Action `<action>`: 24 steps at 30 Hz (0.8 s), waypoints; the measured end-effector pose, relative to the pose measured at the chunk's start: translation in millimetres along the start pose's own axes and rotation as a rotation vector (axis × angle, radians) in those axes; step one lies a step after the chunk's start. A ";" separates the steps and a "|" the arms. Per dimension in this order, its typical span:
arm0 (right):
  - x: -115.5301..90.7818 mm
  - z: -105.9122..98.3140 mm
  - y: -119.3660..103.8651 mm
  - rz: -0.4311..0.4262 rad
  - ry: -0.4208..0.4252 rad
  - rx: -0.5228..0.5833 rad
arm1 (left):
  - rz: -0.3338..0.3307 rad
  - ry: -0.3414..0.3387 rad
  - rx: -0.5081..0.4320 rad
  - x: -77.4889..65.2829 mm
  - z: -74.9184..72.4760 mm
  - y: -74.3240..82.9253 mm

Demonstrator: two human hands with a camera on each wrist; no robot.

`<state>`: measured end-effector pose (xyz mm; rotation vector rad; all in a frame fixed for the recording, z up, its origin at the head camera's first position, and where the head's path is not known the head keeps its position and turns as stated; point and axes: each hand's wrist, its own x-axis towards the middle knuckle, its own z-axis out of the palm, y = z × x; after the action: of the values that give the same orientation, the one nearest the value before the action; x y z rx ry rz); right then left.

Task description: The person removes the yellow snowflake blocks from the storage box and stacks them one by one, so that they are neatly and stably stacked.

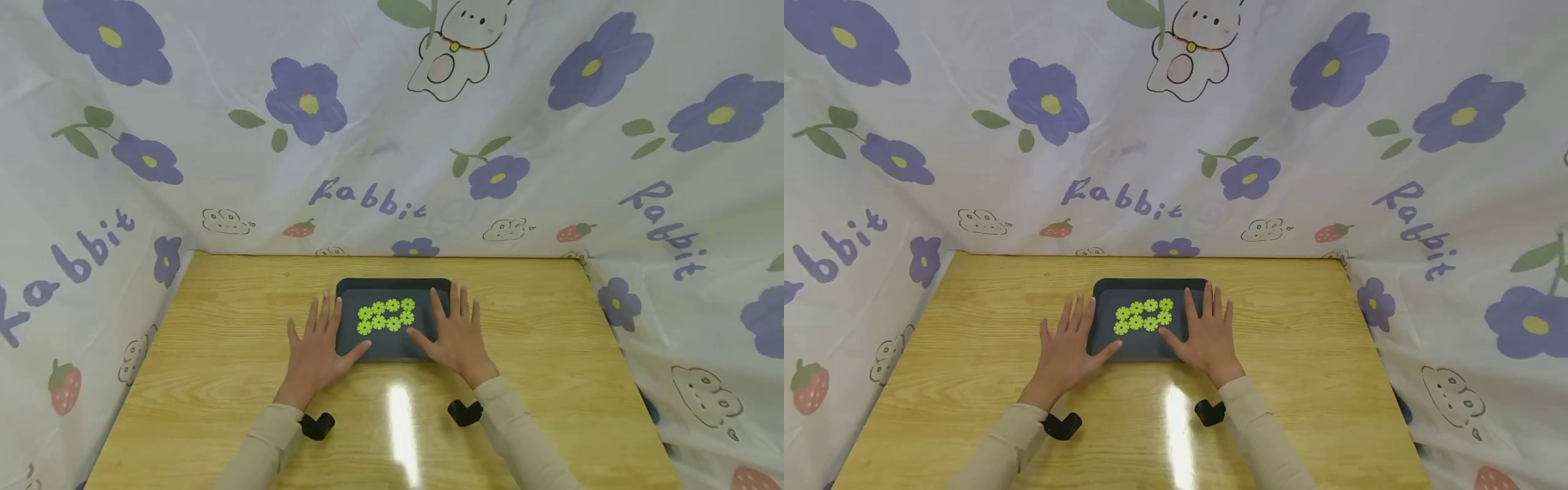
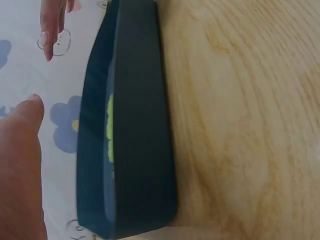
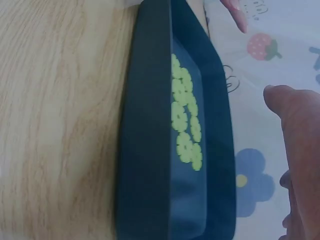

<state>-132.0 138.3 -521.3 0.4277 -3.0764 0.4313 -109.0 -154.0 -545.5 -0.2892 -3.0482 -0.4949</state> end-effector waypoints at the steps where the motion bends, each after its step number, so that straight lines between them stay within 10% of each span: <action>1: 0.3 2.4 0.8 -0.004 0.008 0.001 | 0.000 0.000 0.000 0.9 3.0 -1.1; 24: 16.7 44.7 1.4 -0.053 -0.073 0.156 | 0.039 0.073 -0.156 -4.8 50.7 -22.7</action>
<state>-147.0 123.0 -563.9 0.5380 -3.1046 0.6712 -109.1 -159.9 -600.9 -0.3283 -2.9320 -0.7251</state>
